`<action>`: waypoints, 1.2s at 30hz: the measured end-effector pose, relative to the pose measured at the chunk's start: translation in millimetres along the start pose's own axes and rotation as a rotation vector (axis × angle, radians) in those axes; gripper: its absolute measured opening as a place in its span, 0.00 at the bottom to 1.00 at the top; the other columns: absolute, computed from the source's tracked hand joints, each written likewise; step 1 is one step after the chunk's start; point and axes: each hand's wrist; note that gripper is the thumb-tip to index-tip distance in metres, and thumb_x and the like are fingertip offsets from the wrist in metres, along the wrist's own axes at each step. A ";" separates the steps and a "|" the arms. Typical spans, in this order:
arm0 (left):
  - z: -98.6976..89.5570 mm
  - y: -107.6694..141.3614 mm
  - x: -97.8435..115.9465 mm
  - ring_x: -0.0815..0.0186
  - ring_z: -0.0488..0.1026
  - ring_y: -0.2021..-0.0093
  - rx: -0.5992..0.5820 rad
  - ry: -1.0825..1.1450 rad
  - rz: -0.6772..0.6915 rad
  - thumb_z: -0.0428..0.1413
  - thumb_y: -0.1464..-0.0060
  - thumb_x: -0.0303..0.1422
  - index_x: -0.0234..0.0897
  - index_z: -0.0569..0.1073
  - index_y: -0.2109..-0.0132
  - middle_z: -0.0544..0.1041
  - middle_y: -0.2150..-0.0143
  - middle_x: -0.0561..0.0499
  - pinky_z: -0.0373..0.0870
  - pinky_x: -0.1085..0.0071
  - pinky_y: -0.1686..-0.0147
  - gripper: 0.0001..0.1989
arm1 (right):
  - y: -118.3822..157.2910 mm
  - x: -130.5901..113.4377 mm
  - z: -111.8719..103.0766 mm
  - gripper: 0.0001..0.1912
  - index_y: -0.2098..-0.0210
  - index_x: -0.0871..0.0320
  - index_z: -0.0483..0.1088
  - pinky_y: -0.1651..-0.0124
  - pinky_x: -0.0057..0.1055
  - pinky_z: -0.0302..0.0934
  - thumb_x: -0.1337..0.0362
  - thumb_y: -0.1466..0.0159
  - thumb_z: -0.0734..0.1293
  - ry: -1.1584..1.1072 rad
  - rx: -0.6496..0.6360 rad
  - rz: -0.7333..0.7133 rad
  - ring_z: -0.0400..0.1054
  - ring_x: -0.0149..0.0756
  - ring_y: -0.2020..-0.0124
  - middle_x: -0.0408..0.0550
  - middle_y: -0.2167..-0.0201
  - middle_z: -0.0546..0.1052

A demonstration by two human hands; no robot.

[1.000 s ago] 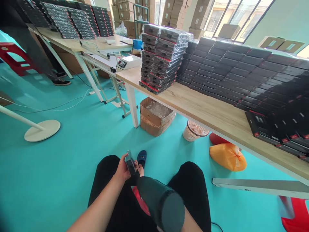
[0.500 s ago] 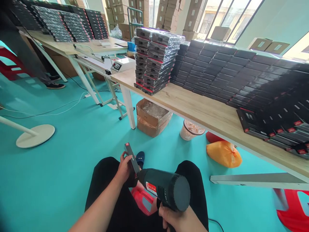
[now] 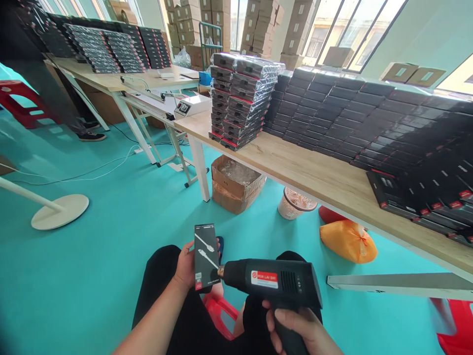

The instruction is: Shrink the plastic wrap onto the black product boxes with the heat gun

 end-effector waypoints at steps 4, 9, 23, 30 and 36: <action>5.5 2.4 -4.4 0.50 0.80 0.59 -0.014 -0.020 -0.131 0.55 0.43 0.47 0.28 0.76 0.48 0.82 0.57 0.36 0.76 0.55 0.56 0.26 | -28.5 -4.9 -7.8 0.22 0.63 0.63 0.79 0.79 0.25 0.58 0.52 0.48 0.78 -0.148 0.060 -0.021 0.66 0.29 0.79 0.46 0.74 0.75; -2.4 -3.3 -10.8 0.52 0.81 0.62 -0.051 -0.130 -0.203 0.56 0.41 0.47 0.26 0.77 0.50 0.83 0.59 0.35 0.76 0.57 0.56 0.26 | -51.0 -31.9 25.5 0.17 0.62 0.63 0.78 0.76 0.23 0.62 0.58 0.45 0.76 -0.237 0.055 -0.092 0.66 0.28 0.76 0.45 0.73 0.75; -17.3 -22.6 -18.7 0.67 0.74 0.66 0.221 -0.761 0.528 0.68 0.55 0.26 0.41 0.76 0.56 0.79 0.64 0.55 0.70 0.73 0.60 0.18 | -19.5 -34.8 -19.0 0.17 0.60 0.61 0.77 0.75 0.27 0.61 0.55 0.43 0.73 0.165 0.149 -0.058 0.67 0.31 0.76 0.45 0.72 0.76; -3.6 -23.6 -20.1 0.63 0.72 0.60 0.151 -0.807 0.482 0.69 0.60 0.22 0.41 0.78 0.62 0.77 0.64 0.54 0.68 0.72 0.56 0.17 | -16.8 -52.6 -17.7 0.15 0.59 0.62 0.78 0.77 0.25 0.61 0.58 0.42 0.73 -0.010 0.061 -0.100 0.66 0.30 0.76 0.47 0.70 0.76; -2.3 -17.3 -19.7 0.63 0.72 0.55 0.173 -0.862 0.530 0.68 0.60 0.19 0.41 0.80 0.62 0.78 0.59 0.52 0.66 0.73 0.52 0.17 | -21.1 -62.4 -24.0 0.14 0.59 0.62 0.77 0.77 0.24 0.62 0.59 0.41 0.73 0.022 0.057 -0.043 0.67 0.30 0.76 0.47 0.71 0.76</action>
Point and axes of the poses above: each hand's wrist, its own y-axis away from the middle knuckle, its own z-axis out of the palm, x = y × z
